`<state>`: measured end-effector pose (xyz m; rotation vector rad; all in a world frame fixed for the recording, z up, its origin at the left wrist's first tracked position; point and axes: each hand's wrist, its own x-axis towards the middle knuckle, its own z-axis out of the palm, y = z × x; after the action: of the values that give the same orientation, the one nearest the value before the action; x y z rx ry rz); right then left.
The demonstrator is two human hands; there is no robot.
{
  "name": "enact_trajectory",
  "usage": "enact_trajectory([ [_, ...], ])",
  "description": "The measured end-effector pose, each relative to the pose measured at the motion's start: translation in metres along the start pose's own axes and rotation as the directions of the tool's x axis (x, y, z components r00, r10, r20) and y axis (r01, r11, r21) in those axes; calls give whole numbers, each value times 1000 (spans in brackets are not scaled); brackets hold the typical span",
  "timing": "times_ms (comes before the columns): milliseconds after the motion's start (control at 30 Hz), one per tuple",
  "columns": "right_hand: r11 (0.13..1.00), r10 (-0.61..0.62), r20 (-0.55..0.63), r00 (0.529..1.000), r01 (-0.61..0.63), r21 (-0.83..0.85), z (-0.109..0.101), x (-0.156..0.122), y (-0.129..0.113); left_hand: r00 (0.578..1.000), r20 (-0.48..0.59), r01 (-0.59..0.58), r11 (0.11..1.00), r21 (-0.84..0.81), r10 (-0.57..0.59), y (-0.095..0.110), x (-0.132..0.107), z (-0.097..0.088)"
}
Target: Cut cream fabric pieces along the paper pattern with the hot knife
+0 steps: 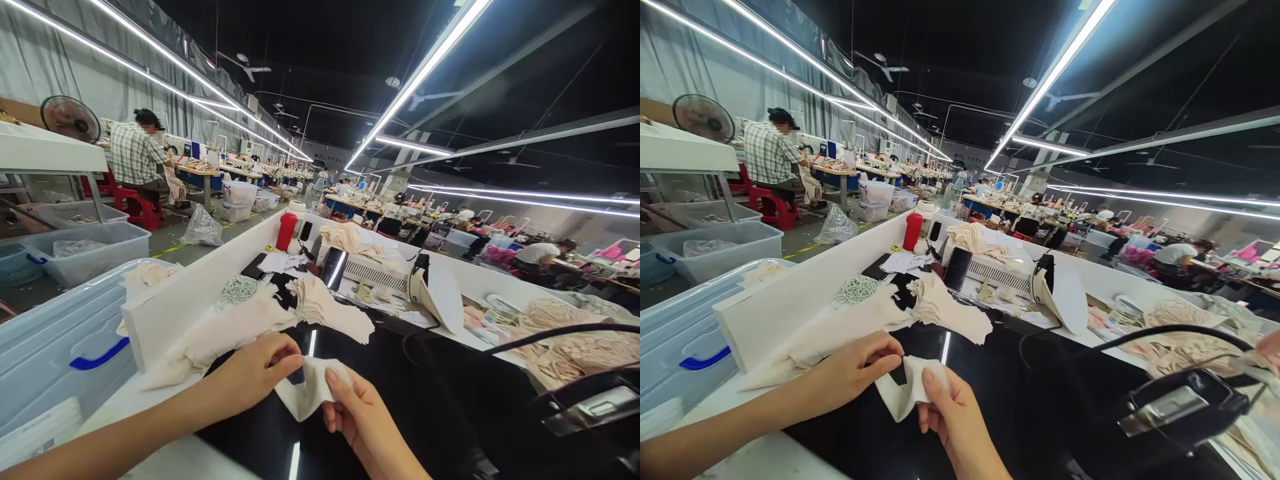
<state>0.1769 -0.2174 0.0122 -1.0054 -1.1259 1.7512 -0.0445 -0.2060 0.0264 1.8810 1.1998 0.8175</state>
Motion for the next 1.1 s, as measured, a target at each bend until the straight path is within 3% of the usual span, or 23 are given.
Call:
enact_trajectory([
  [100,1000,-21,37,999,21,-2,11,-11,-3,995,90,-24,996,-84,31,-1,-2,8],
  [200,999,-39,77,996,41,-25,20,-19,-5,986,156,-17,962,-274,62,1,-4,18],
  [300,995,-69,105,992,75,-59,21,-26,-3,988,154,38,919,-393,24,2,-4,24],
  [500,997,-41,111,993,48,-64,20,-38,4,985,137,156,865,-477,-102,4,-13,24],
  [633,997,-5,153,988,18,-81,24,-48,8,985,133,156,878,-453,-106,7,-25,21],
  [833,998,-39,279,960,53,-42,29,-63,12,988,30,152,921,-358,-152,17,-44,14],
  [967,998,-20,348,937,42,-54,33,-76,15,989,54,144,945,-294,-134,39,-58,12],
  [1100,998,24,386,922,2,-67,38,-97,19,987,156,81,978,-194,-51,61,-71,18],
])
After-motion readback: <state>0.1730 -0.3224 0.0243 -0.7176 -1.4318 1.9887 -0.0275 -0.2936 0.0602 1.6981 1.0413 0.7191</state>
